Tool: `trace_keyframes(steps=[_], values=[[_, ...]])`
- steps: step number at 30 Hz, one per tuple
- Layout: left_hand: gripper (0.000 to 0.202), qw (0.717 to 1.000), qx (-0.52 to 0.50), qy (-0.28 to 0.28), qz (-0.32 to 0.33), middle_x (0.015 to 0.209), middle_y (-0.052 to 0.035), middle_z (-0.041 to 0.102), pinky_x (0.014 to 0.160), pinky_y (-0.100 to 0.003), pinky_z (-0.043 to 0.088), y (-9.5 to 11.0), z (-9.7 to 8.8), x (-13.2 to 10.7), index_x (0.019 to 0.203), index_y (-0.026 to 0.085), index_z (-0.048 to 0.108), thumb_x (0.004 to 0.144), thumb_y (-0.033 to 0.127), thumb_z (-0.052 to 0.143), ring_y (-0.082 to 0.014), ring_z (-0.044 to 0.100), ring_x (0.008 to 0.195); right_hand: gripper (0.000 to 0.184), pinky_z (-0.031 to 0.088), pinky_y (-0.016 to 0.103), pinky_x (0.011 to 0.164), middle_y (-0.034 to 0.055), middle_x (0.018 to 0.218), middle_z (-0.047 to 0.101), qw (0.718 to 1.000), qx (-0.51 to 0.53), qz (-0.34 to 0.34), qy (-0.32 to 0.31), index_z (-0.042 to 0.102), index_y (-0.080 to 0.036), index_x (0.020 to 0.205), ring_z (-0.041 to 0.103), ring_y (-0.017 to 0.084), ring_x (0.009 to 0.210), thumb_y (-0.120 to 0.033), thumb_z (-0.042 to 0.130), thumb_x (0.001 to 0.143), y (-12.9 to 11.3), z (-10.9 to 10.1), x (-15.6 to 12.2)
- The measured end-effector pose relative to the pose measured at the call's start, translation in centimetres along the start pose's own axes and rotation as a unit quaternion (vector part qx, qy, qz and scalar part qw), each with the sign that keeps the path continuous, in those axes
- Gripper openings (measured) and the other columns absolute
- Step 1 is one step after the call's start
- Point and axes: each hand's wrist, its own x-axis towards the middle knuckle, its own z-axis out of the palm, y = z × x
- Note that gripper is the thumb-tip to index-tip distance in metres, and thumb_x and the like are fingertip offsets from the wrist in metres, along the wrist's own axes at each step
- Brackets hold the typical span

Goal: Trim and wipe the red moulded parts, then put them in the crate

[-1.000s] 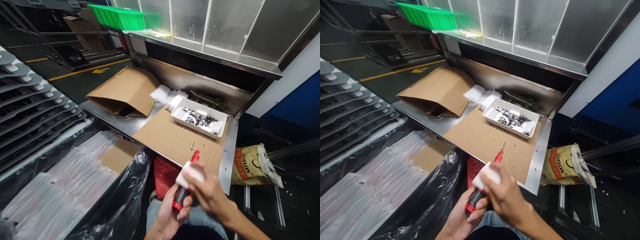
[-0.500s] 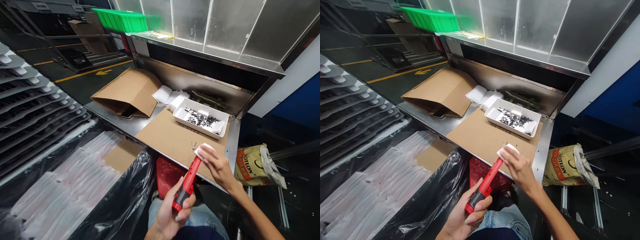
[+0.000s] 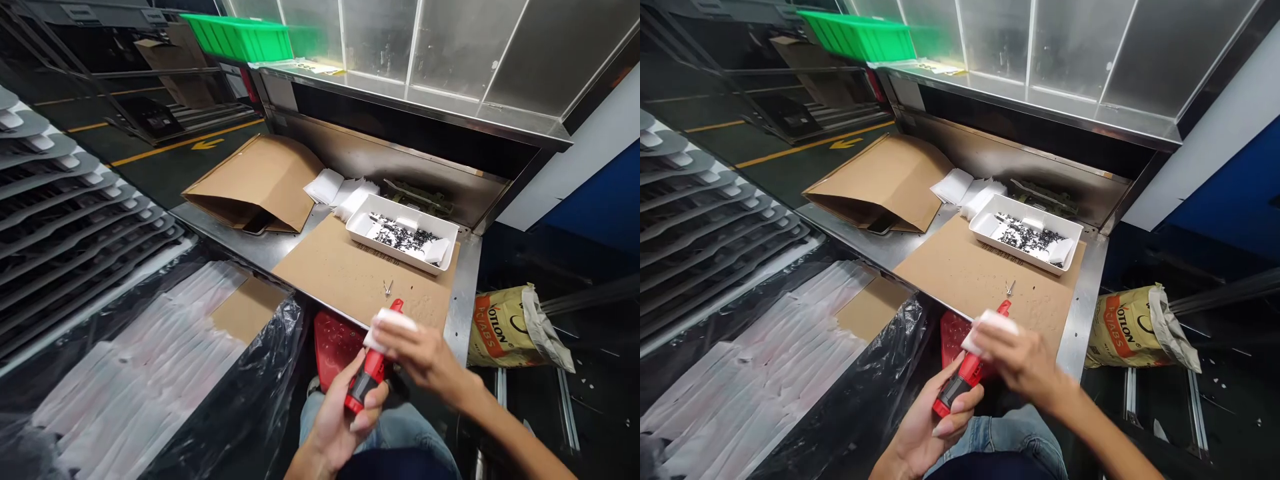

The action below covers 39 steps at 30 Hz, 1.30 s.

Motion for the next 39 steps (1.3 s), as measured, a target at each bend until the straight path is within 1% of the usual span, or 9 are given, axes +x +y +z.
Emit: trace_keyframes(steps=[3, 8, 11, 18, 21, 26, 31, 36, 39], values=[[0.062, 0.999, 0.009, -0.035, 0.006, 0.039, 0.0036, 0.041, 0.028, -0.01, 0.014, 0.0, -0.1, -0.1, 0.077, 0.013, 0.062, 0.1, 0.046, 0.015, -0.0019, 0.022, 0.025, 0.033, 0.056, 0.038, 0.098, 0.0119, 0.13, 0.063, 0.996, -0.035, 0.06, 0.05, 0.06, -0.018, 0.127, 0.06, 0.021, 0.121, -0.018, 0.041, 0.099, 0.7, -0.2, 0.1], [0.065, 0.998, 0.048, -0.027, 0.016, 0.038, 0.0034, 0.039, 0.027, -0.011, 0.014, 0.1, -0.3, -0.2, 0.063, 0.011, 0.057, 0.1, 0.045, 0.015, -0.001, 0.021, 0.023, 0.035, 0.058, 0.033, 0.093, 0.0129, 0.131, 0.063, 0.999, 0.003, -0.017, 0.04, 0.058, -0.015, 0.128, 0.061, 0.02, 0.119, -0.017, 0.044, 0.097, -0.4, -0.3, 0.4], [0.06, 0.996, 0.067, -0.06, 0.028, 0.038, 0.0035, 0.041, 0.027, -0.011, 0.013, -0.1, -0.5, -0.5, 0.074, 0.013, 0.061, 0.1, 0.047, 0.019, -0.0019, 0.023, 0.023, 0.034, 0.056, 0.036, 0.097, 0.0136, 0.13, 0.064, 0.995, -0.032, 0.027, 0.09, 0.06, -0.016, 0.126, 0.06, 0.021, 0.121, -0.015, 0.044, 0.097, 0.0, -0.9, 0.7], [0.049, 0.987, 0.111, -0.071, 0.096, 0.043, 0.0033, 0.047, 0.028, -0.01, 0.016, -0.3, -1.1, -0.8, 0.067, 0.013, 0.058, 0.087, 0.058, 0.056, 0.0003, 0.027, 0.026, 0.038, 0.059, 0.031, 0.09, 0.0132, 0.126, 0.066, 0.995, -0.015, -0.034, 0.096, 0.053, -0.017, 0.134, 0.065, 0.019, 0.113, -0.017, 0.044, 0.097, -1.4, -0.5, 0.7], [0.052, 0.979, 0.145, -0.093, 0.105, 0.043, 0.0048, 0.047, 0.028, -0.011, 0.019, -0.2, -0.8, -1.1, 0.073, 0.015, 0.06, 0.078, 0.066, 0.061, -0.0016, 0.03, 0.026, 0.036, 0.057, 0.035, 0.094, 0.0131, 0.129, 0.064, 0.99, -0.053, 0.027, 0.126, 0.057, -0.02, 0.13, 0.063, 0.02, 0.117, -0.016, 0.045, 0.097, -1.3, -0.9, 1.2], [0.054, 0.975, 0.172, -0.023, 0.138, 0.047, 0.0021, 0.051, 0.033, -0.012, 0.029, 0.0, -0.1, -1.9, 0.074, 0.011, 0.064, 0.081, 0.064, 0.059, -0.0019, 0.037, 0.031, 0.039, 0.057, 0.033, 0.094, 0.0141, 0.128, 0.065, 0.992, -0.016, -0.006, 0.128, 0.052, -0.016, 0.134, 0.061, 0.019, 0.12, -0.015, 0.042, 0.097, -2.3, 0.1, 1.3], [0.057, 0.97, 0.197, -0.039, 0.14, 0.044, 0.0039, 0.051, 0.031, -0.014, 0.029, -0.7, -0.5, -1.3, 0.113, 0.018, 0.063, 0.086, 0.066, 0.049, -0.0054, 0.035, 0.029, 0.034, 0.054, 0.036, 0.1, 0.0143, 0.129, 0.064, 0.984, -0.033, 0.058, 0.163, 0.059, -0.017, 0.128, 0.059, 0.02, 0.122, -0.017, 0.042, 0.098, -1.7, 0.1, 2.0], [0.059, 0.97, 0.206, -0.016, 0.127, 0.042, 0.003, 0.05, 0.032, -0.014, 0.031, -1.1, -1.4, -0.4, 0.117, 0.016, 0.062, 0.086, 0.064, 0.051, -0.0068, 0.039, 0.031, 0.035, 0.056, 0.031, 0.095, 0.013, 0.126, 0.066, 0.994, -0.004, -0.014, 0.112, 0.056, -0.014, 0.13, 0.062, 0.018, 0.118, -0.018, 0.04, 0.098, -3.0, 0.5, 1.4], [0.064, 0.964, 0.225, -0.023, 0.141, 0.043, 0.0036, 0.052, 0.033, -0.014, 0.032, -0.9, -0.9, -0.9, 0.132, 0.023, 0.05, 0.085, 0.067, 0.05, -0.0079, 0.039, 0.032, 0.034, 0.056, 0.033, 0.096, 0.0145, 0.127, 0.065, 0.992, -0.041, 0.018, 0.117, 0.059, -0.013, 0.127, 0.062, 0.02, 0.119, -0.016, 0.042, 0.098, -1.9, -0.1, 1.6]])
